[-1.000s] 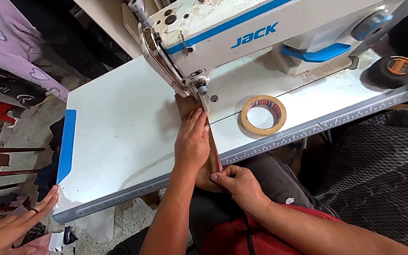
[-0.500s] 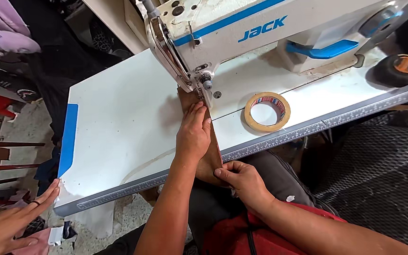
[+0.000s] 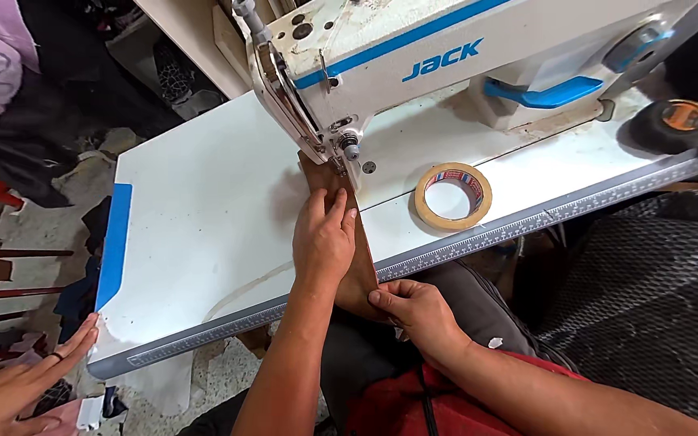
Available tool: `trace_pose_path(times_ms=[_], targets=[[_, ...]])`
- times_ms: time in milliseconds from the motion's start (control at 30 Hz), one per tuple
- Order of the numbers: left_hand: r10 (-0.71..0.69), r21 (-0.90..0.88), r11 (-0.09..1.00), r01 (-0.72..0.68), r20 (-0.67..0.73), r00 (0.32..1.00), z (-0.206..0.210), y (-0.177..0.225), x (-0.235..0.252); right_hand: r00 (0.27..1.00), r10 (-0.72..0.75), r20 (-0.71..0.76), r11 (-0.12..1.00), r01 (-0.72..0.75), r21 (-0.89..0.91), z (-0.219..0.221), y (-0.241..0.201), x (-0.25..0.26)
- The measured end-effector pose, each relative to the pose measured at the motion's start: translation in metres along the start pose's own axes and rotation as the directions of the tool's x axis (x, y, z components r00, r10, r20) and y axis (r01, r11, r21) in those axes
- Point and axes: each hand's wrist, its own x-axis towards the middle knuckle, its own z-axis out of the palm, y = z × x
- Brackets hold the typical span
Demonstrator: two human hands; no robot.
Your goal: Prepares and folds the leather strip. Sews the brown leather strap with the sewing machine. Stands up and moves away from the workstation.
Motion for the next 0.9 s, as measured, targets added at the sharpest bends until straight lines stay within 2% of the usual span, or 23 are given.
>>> trace_pose_path(times_ms=[133, 433, 733, 900], targets=[[-0.011, 0.066, 0.998, 0.002, 0.136, 0.991, -0.010, 0.005, 0.002, 1.000, 0.008, -0.018, 1.000, -0.008, 0.008, 0.000, 0.000, 0.002], [0.005, 0.018, 1.000, -0.007, 0.106, 0.994, -0.002, -0.005, 0.003, 1.000, 0.012, -0.017, 1.000, -0.013, -0.026, 0.004, -0.001, -0.001], [-0.019, 0.057, 0.998, 0.012, 0.121, 0.993, 0.001, -0.002, 0.008, 0.999, 0.002, -0.036, 0.999, -0.003, -0.042, 0.005, 0.007, -0.001], [0.008, 0.001, 1.000, -0.008, 0.084, 0.996, 0.002, -0.008, 0.013, 0.999, -0.012, 0.033, 0.995, 0.015, -0.101, 0.001, 0.011, 0.000]])
